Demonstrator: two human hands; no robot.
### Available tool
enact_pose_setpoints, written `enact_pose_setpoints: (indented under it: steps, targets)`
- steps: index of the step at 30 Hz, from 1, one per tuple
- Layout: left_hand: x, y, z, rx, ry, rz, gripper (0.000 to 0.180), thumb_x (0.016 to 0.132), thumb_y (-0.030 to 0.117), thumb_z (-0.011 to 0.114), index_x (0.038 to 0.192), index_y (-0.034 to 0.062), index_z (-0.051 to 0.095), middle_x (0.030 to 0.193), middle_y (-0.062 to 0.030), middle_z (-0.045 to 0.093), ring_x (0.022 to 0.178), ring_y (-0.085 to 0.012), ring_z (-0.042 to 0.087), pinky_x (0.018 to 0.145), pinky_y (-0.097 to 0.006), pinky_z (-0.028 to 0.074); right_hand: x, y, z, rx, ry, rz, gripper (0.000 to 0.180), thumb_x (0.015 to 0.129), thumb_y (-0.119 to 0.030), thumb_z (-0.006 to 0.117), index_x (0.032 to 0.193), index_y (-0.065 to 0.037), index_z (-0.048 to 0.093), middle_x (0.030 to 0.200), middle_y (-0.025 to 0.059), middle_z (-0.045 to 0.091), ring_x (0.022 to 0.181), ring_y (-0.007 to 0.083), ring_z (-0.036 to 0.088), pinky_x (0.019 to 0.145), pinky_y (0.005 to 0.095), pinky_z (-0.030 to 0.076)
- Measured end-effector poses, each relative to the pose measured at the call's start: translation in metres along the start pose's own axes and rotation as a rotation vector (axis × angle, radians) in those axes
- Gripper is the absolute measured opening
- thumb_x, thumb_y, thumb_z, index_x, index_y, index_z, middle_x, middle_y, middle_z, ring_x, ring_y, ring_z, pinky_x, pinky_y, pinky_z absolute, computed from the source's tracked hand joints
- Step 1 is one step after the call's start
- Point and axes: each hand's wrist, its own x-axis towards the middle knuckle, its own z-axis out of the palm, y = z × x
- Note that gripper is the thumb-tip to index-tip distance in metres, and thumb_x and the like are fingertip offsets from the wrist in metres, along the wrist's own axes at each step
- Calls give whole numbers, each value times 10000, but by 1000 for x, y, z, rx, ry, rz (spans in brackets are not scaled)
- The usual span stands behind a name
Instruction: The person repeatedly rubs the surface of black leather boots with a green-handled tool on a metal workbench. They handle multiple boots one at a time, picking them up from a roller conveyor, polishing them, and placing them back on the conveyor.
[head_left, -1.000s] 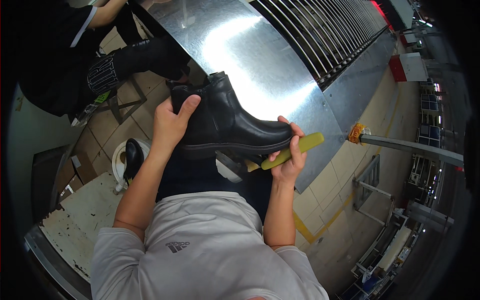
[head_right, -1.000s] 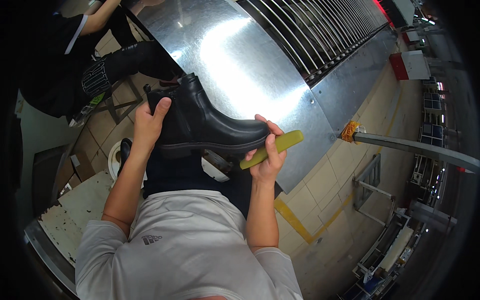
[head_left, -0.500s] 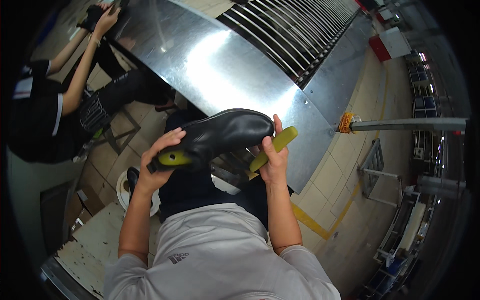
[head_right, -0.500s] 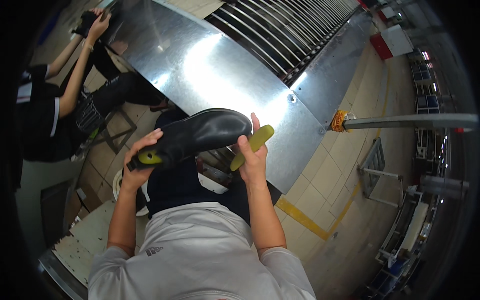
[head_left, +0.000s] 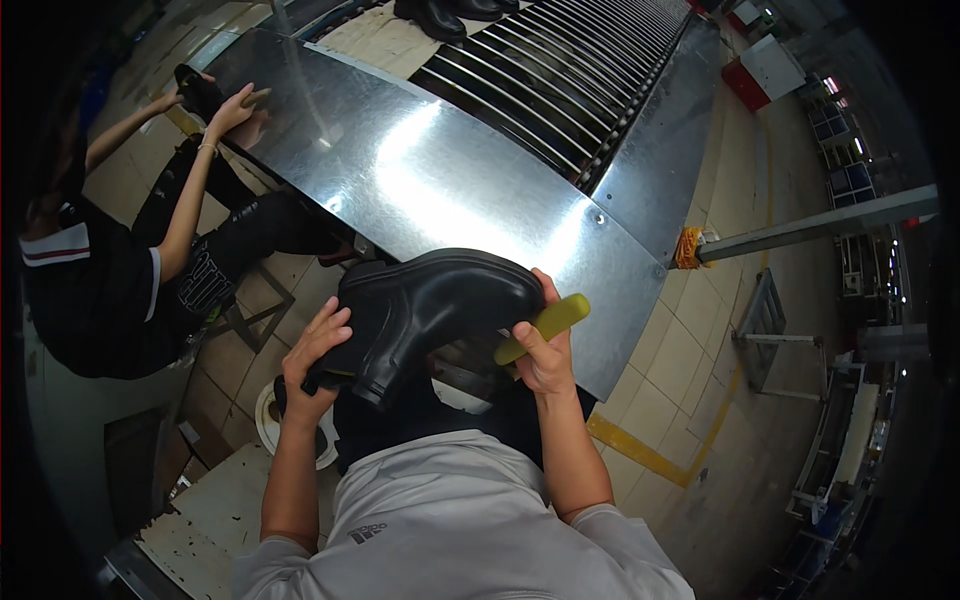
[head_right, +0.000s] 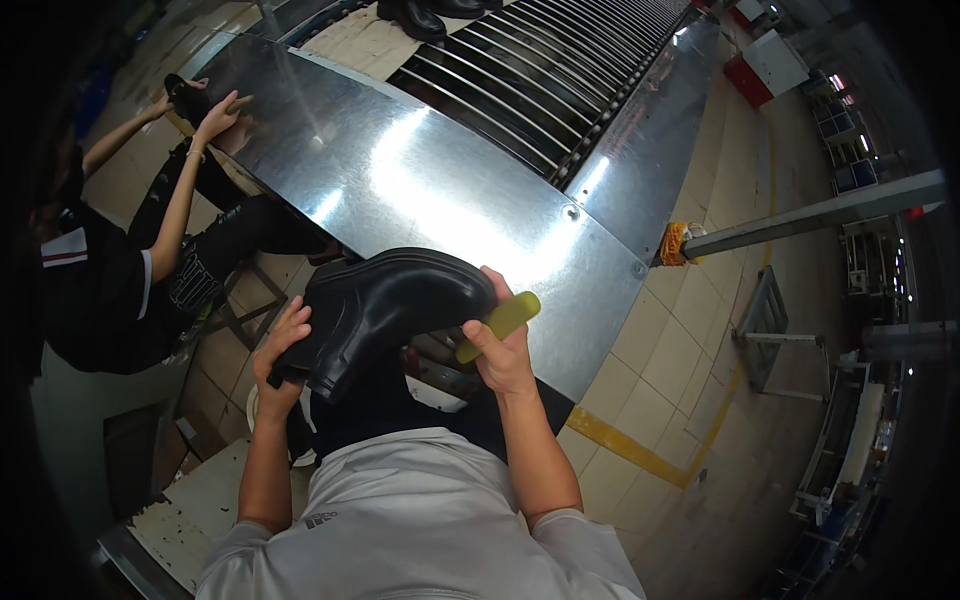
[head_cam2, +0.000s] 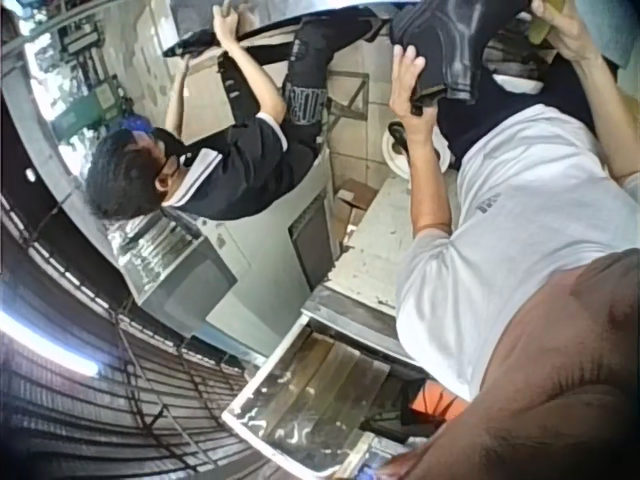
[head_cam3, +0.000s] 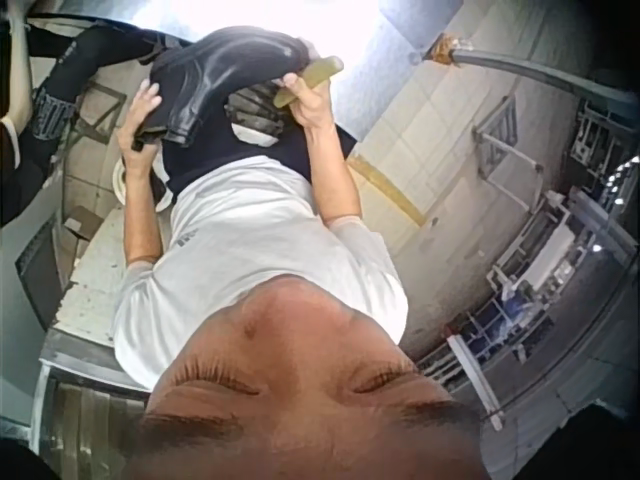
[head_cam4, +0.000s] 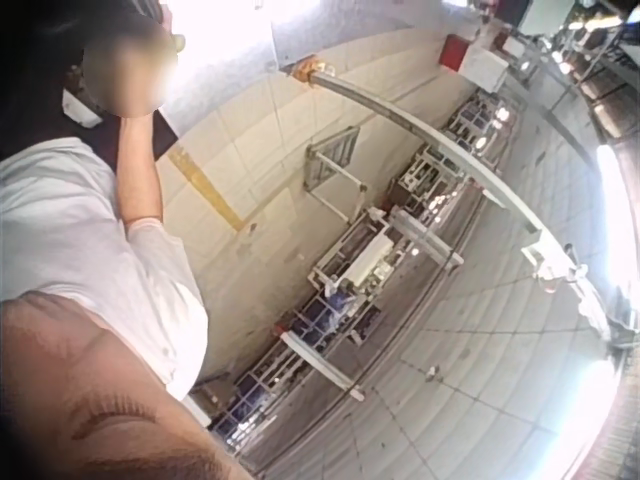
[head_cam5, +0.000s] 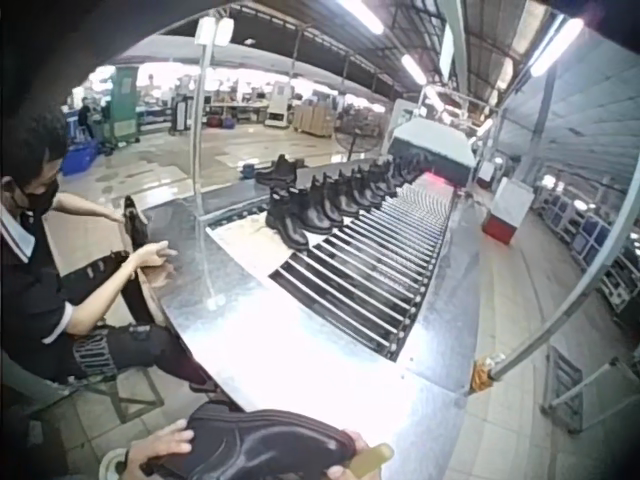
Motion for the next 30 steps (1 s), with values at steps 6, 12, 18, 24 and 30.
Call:
enact_pose_setpoints:
  steps: [6, 12, 18, 24, 30]
  targets:
    - [-3, 17, -4, 111, -4, 103, 359, 830, 132, 807, 1174, 67, 729, 1285, -155, 723, 1330, -410, 598, 1124, -508, 453, -8, 2, -7, 138, -26, -8, 782, 879, -98, 791, 1540, -58, 376, 1410, 120, 546, 1315, 246, 536, 1145, 405, 399]
    - [1, 35, -10, 189, -42, 204, 346, 838, 214, 808, 1150, 79, 747, 1263, -129, 737, 1312, -380, 619, 1084, -509, 477, -9, 12, -20, 196, -88, -10, 794, 893, -111, 788, 1565, -153, 368, 1475, 109, 517, 1363, 277, 518, 1184, 444, 384]
    - [7, 42, -9, 226, -63, 208, 352, 837, 227, 804, 1154, 85, 747, 1241, -113, 748, 1300, -371, 629, 1054, -504, 493, -11, 13, -23, 185, -58, -14, 754, 916, -114, 768, 1559, -163, 377, 1456, 97, 533, 1327, 269, 549, 1124, 436, 448]
    - [47, 47, 9, 239, -188, 299, 383, 776, 129, 794, 1155, 90, 746, 1239, -85, 750, 1270, -345, 647, 1018, -501, 514, -14, 11, -35, 241, 89, -8, 712, 934, -72, 742, 1546, -153, 388, 1358, 64, 575, 1177, 193, 607, 946, 340, 519]
    - [76, 63, 32, 276, -297, 413, 378, 790, 2, 717, 1156, 92, 751, 1253, -62, 745, 1261, -332, 649, 1015, -495, 524, -19, 0, -49, 287, 152, -69, 702, 945, -93, 741, 1547, -169, 388, 1317, 56, 600, 1108, 193, 618, 908, 351, 517]
